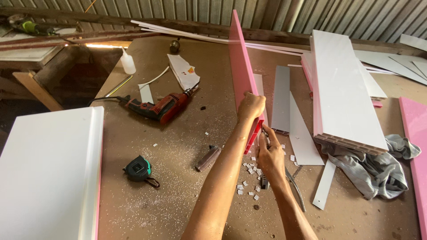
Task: The person holds a pink plastic sheet upright and uses a utility knife to trim its edge. They repeatedly score and snap off small pieces of the sheet's edge while working at a cluttered workbench.
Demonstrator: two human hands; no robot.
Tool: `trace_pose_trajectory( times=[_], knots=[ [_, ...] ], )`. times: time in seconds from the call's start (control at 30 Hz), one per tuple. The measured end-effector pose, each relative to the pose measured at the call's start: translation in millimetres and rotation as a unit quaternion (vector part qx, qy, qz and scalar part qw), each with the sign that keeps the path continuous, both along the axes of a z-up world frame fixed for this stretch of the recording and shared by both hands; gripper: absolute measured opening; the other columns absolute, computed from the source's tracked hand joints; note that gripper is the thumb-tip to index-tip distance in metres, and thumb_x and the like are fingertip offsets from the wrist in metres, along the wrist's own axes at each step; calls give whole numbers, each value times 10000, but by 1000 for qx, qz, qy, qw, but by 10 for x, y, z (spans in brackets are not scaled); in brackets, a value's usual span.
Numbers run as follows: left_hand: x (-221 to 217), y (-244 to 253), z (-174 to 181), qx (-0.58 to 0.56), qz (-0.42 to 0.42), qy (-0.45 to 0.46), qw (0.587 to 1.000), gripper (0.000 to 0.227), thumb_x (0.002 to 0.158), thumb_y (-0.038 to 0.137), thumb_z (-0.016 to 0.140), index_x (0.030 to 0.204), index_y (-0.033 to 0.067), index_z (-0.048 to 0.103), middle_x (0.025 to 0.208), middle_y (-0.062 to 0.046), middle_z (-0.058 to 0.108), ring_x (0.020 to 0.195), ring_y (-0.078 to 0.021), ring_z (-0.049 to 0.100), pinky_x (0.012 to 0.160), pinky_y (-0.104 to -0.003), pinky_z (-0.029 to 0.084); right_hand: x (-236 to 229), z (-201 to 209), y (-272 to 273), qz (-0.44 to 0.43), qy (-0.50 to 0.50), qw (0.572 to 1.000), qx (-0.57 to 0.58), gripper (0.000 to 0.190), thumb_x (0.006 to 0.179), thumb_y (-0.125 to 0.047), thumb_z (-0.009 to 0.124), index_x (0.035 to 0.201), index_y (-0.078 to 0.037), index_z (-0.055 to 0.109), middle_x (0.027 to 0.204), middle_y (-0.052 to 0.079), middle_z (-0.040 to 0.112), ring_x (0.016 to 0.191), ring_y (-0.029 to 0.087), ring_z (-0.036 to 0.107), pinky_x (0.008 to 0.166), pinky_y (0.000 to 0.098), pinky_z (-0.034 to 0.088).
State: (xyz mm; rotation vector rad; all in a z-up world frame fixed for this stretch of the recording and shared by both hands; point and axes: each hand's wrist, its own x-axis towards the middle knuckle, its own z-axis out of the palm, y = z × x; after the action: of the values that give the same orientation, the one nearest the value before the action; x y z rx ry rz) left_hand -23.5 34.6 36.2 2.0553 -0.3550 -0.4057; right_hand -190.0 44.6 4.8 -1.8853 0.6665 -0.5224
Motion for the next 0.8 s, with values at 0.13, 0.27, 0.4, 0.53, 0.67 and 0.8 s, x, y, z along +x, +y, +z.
trace_pose_trajectory(
  times=[0.13,0.27,0.4,0.53,0.67,0.8],
  knots=[
    [277,-215,-337,2,13,13,1000,661,828,396,409,1380,36,351,1264,-224,663,1241,-454,622,1047,-571,484,-22,128,98,-13,13,1000,-12,374,1074,-278,450,1414,-204,588,560,103,622,428,199,575,474,354,513],
    [344,-331,-424,2,18,22,1000,643,819,397,410,1382,86,373,1253,-190,671,1235,-438,629,1042,-570,475,30,67,69,-23,25,999,-32,373,1081,-284,441,1424,-219,574,658,141,662,568,251,623,638,427,552],
    [199,-215,-236,-7,7,21,1000,646,825,352,406,1389,38,384,1299,-243,649,1278,-469,595,1066,-569,473,92,-158,-16,-13,-36,999,-14,376,1101,-326,393,1411,-203,567,610,100,609,482,171,514,494,313,474],
    [183,-185,-217,11,11,22,1000,621,844,369,398,1387,68,371,1310,-217,648,1278,-442,601,1072,-550,474,136,-281,-53,-7,-43,999,-33,404,1105,-331,365,1436,-171,533,612,89,581,488,167,505,486,321,450],
    [94,-121,-119,11,14,20,1000,615,848,364,404,1376,47,377,1297,-223,654,1275,-441,604,1065,-561,477,150,-361,-65,13,-47,998,-33,402,1105,-327,333,1432,-179,514,611,61,562,485,150,500,476,293,442],
    [214,-148,-243,-3,11,10,1000,696,829,371,434,1417,5,365,1322,-266,638,1315,-463,570,1104,-581,435,119,-238,-82,58,-34,998,0,429,1087,-313,341,1453,-121,458,616,69,572,479,163,570,422,295,472]
  ],
)
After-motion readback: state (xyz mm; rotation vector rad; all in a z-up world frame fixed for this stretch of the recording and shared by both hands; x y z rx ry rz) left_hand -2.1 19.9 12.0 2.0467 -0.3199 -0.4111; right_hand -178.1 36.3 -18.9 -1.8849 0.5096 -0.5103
